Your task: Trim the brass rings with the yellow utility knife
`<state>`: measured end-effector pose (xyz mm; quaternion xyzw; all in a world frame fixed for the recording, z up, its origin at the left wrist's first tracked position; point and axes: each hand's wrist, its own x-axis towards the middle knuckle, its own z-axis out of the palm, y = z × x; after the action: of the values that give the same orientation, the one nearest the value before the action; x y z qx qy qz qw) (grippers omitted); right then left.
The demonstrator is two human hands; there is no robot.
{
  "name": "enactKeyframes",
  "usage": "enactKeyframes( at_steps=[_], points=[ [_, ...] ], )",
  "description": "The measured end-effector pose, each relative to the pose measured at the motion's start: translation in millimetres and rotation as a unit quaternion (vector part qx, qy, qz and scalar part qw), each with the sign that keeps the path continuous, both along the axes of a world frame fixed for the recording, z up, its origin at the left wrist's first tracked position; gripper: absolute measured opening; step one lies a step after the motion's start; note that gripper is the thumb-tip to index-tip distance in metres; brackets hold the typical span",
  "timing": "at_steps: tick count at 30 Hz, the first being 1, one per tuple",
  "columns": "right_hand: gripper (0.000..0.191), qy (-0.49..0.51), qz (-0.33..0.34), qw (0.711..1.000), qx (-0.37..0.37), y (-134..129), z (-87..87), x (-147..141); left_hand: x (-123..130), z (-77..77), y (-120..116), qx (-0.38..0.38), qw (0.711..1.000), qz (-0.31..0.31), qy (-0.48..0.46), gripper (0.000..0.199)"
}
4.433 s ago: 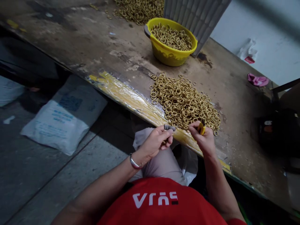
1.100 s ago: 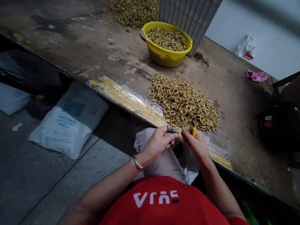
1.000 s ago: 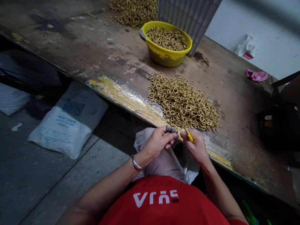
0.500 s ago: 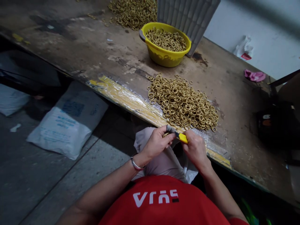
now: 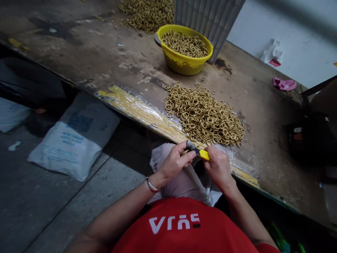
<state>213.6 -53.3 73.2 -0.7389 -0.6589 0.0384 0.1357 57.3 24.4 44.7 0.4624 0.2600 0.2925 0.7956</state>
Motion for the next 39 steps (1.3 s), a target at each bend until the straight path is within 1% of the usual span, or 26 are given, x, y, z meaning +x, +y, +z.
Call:
enactKeyframes(
  at_steps=[2, 5, 8, 10, 12, 13, 14, 15, 16, 17, 18, 20, 21, 22, 23, 24, 25, 26, 27, 29, 31, 33, 35, 36, 37, 39],
  points=[
    [0.014, 0.003, 0.004, 1.0, -0.003, 1, 0.5, -2, -1, -0.4, 1, 0.014, 1.0, 0.0, 0.001, 0.022],
    [0.015, 0.002, 0.014, 1.0, -0.007, 3, 0.4, -5, -2, -2.6, 4, 0.062, 0.998, -0.007, 0.023, 0.021],
    [0.014, -0.031, 0.002, 0.999, -0.036, 10, -2.0, -3, -3, -3.0, 7, 0.099, 0.994, -0.011, 0.045, 0.019],
    [0.011, -0.06, -0.049, 0.994, -0.074, 15, -4.3, 7, -7, 1.5, 7, 0.107, 0.993, -0.015, 0.043, 0.018],
    [0.013, -0.064, -0.132, 0.984, -0.104, 20, -6.0, 22, -13, 9.3, 7, 0.123, 0.992, -0.033, 0.025, 0.016],
    [0.012, -0.043, -0.168, 0.979, -0.105, 22, -6.3, 30, -17, 13.1, 7, 0.13, 0.99, -0.047, 0.013, 0.016],
    [0.013, 0.002, -0.187, 0.978, -0.089, 22, -6.2, 36, -19, 16.0, 7, 0.13, 0.99, -0.062, 0.001, 0.017],
    [0.017, 0.076, -0.181, 0.978, -0.067, 22, -5.7, 40, -22, 17.4, 7, 0.118, 0.99, -0.074, -0.011, 0.017],
    [0.023, 0.17, -0.158, 0.972, -0.05, 21, -5.0, 40, -23, 17.1, 7, 0.096, 0.992, -0.08, -0.024, 0.019],
    [0.027, 0.274, -0.125, 0.952, -0.043, 19, -4.1, 37, -23, 15.1, 6, 0.068, 0.994, -0.083, -0.036, 0.02],
    [0.031, 0.378, -0.094, 0.92, -0.051, 18, -3.2, 31, -22, 11.9, 6, 0.042, 0.995, -0.082, -0.046, 0.022],
    [0.035, 0.54, -0.061, 0.835, -0.082, 15, -2.0, 16, -19, 4.2, 5, 0.012, 0.996, -0.072, -0.056, 0.024],
    [0.036, 0.593, -0.062, 0.798, -0.089, 14, -2.0, 8, -17, 0.9, 4, 0.012, 0.996, -0.067, -0.053, 0.024],
    [0.036, 0.63, -0.07, 0.769, -0.088, 14, -2.3, 2, -16, -1.4, 3, 0.018, 0.997, -0.061, -0.043, 0.024],
    [0.035, 0.655, -0.08, 0.747, -0.081, 13, -2.9, -3, -16, -2.7, 3, 0.027, 0.998, -0.054, -0.029, 0.023],
    [0.033, 0.671, -0.089, 0.733, -0.071, 13, -3.7, -6, -16, -3.0, 2, 0.035, 0.998, -0.046, -0.014, 0.022],
    [0.032, 0.679, -0.096, 0.725, -0.061, 13, -4.6, -6, -16, -2.4, 2, 0.041, 0.999, -0.035, -0.001, 0.02],
    [0.03, 0.68, -0.101, 0.724, -0.051, 13, -5.1, -6, -17, -1.3, 2, 0.041, 0.999, -0.025, 0.008, 0.018],
    [0.029, 0.675, -0.103, 0.729, -0.042, 13, -5.3, -5, -17, -0.2, 2, 0.036, 0.999, -0.016, 0.013, 0.018],
    [0.028, 0.649, -0.101, 0.754, -0.031, 13, -3.5, -2, -17, 1.5, 2, 0.015, 1.0, -0.011, 0.018, 0.025],
    [0.027, 0.611, -0.094, 0.786, -0.028, 13, 1.1, 0, -17, 1.1, 4, 0.005, 0.999, -0.021, 0.027, 0.03],
    [0.026, 0.569, -0.083, 0.818, -0.028, 14, 6.8, 0, -16, -1.0, 5, 0.038, 0.997, -0.013, 0.059, 0.025],
    [0.027, 0.537, -0.072, 0.84, -0.037, 15, 11.0, 0, -16, -3.6, 6, 0.113, 0.987, 0.036, 0.109, 0.016],
    [0.03, 0.533, -0.071, 0.842, -0.047, 16, 11.8, 0, -16, -4.8, 6, 0.155, 0.976, 0.071, 0.136, 0.013],
    [0.032, 0.539, -0.075, 0.836, -0.064, 17, 11.7, 0, -17, -5.6, 5, 0.196, 0.962, 0.107, 0.159, 0.012],
    [0.037, 0.57, -0.093, 0.81, -0.1, 18, 8.8, 1, -19, -6.9, 3, 0.262, 0.936, 0.153, 0.182, 0.011]
  ],
)
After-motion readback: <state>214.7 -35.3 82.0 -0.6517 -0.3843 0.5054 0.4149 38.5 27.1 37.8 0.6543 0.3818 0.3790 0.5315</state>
